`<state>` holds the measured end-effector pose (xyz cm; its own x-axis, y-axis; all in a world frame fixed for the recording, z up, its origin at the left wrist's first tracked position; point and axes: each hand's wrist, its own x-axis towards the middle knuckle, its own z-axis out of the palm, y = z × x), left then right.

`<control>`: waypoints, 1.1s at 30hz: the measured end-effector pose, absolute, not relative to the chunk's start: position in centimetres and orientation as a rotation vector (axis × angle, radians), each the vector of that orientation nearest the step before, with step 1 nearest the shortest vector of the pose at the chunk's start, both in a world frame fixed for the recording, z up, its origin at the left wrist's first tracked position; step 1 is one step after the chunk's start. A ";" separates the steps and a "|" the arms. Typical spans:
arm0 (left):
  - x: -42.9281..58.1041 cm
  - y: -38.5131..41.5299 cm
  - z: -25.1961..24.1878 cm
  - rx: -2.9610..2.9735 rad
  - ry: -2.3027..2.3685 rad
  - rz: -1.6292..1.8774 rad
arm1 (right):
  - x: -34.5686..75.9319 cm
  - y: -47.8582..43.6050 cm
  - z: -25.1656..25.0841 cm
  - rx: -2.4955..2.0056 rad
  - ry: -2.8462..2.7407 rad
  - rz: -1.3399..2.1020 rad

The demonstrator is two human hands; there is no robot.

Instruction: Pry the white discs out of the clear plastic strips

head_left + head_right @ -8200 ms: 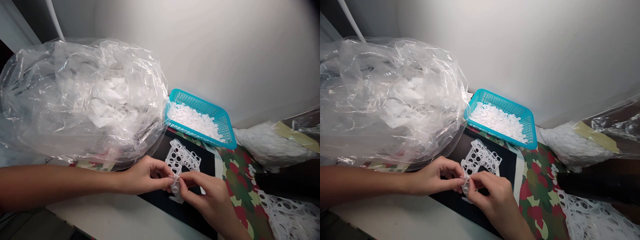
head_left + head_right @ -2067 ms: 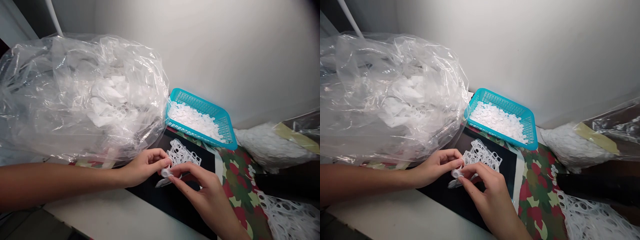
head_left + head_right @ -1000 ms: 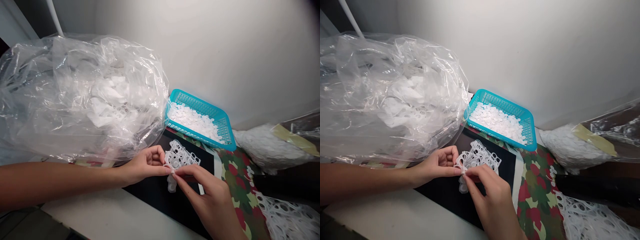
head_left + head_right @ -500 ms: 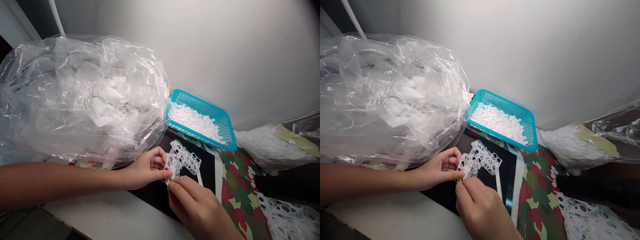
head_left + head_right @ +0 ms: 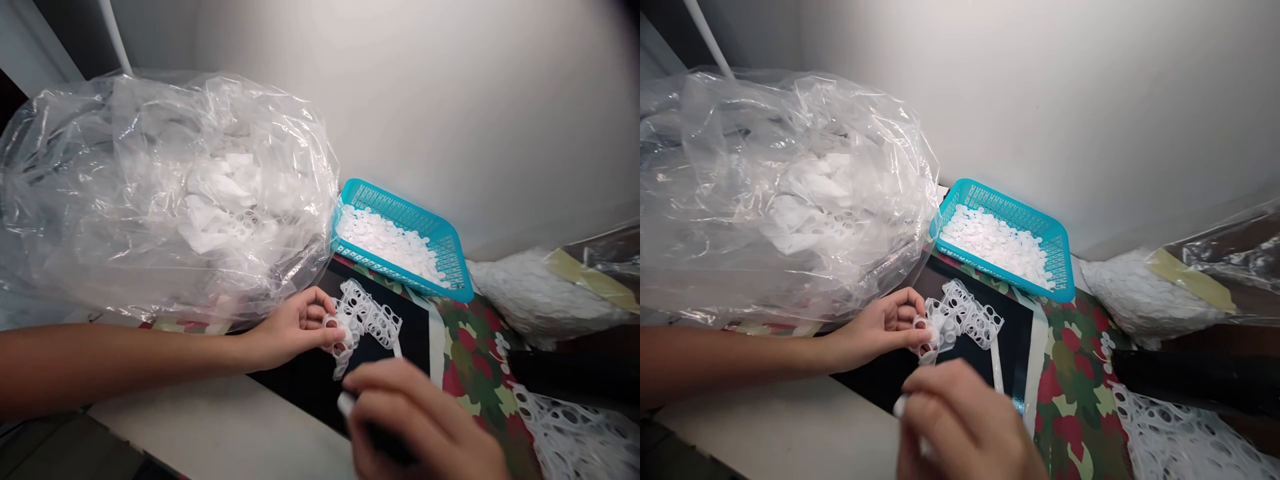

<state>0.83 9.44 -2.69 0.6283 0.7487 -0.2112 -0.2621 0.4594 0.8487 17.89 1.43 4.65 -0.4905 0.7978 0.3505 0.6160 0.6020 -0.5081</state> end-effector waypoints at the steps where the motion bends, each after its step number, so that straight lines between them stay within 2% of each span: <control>1: 0.8 9.4 -2.7 0.896 0.631 0.664 | 18.3 2.0 4.6 -1.160 -2.235 0.310; 4: 0.7 9.3 -2.8 0.920 0.615 0.642 | 19.3 3.6 3.8 -1.295 -2.166 0.171; 8: 0.6 9.3 -2.9 0.910 0.583 0.635 | 19.4 4.3 2.3 -1.288 -2.266 0.235; 16: 0.6 9.1 -2.5 0.889 0.597 0.634 | 18.8 4.0 3.3 -1.338 -2.097 0.791; 24: 0.6 8.9 -2.3 1.061 0.577 0.616 | 19.0 4.5 3.1 -1.509 -1.934 0.948; 33: 0.5 9.1 -2.4 1.066 0.560 0.621 | 20.2 5.1 3.1 -1.610 -1.744 0.691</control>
